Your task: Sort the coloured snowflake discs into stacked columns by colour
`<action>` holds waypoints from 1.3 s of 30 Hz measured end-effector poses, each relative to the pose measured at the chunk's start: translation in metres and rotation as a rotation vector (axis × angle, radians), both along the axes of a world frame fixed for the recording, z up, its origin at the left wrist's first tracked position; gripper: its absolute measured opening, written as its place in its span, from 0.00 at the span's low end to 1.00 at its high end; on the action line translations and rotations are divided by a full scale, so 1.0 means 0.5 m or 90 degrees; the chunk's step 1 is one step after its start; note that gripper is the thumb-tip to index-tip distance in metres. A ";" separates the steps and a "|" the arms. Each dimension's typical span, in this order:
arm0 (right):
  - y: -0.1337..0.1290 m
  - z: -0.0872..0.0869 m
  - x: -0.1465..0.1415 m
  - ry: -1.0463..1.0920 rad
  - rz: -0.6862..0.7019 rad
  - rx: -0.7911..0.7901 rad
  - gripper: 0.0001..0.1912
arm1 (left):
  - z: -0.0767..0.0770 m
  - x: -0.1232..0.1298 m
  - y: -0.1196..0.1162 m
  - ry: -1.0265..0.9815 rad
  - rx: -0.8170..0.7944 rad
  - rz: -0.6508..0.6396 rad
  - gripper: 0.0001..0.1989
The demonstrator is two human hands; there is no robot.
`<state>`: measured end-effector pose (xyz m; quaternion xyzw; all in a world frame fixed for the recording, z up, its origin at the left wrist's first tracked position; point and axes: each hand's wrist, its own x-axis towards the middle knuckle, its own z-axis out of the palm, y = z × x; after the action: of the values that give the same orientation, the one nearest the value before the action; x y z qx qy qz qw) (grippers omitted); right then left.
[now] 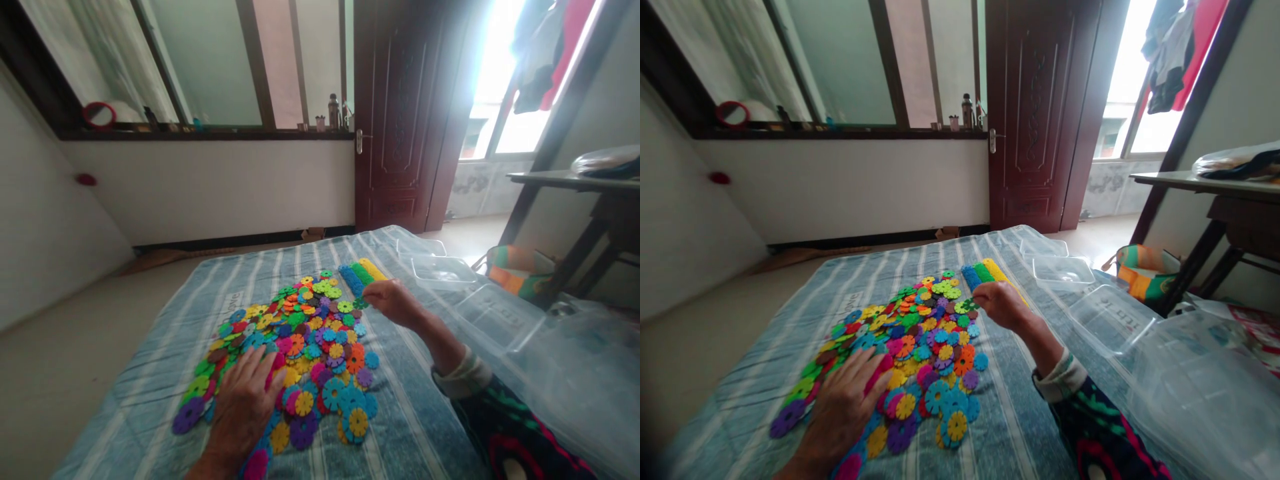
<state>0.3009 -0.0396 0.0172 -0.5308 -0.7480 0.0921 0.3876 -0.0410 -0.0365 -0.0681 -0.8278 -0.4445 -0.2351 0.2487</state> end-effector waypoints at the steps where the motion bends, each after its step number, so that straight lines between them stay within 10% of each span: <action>1: 0.002 0.000 0.013 -0.028 -0.026 -0.004 0.09 | 0.000 0.002 -0.001 -0.001 -0.004 0.004 0.20; 12: 0.031 -0.039 0.061 -0.238 -0.203 -0.076 0.12 | -0.006 0.005 -0.001 -0.002 0.011 -0.026 0.21; 39: 0.045 -0.097 0.127 -0.239 -0.152 -0.131 0.18 | -0.023 0.007 -0.004 -0.080 -0.047 -0.038 0.15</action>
<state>0.3646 -0.0170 -0.0311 -0.6596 -0.7258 0.0210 0.1939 -0.0375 -0.0387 -0.0797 -0.8330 -0.4425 -0.2773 0.1827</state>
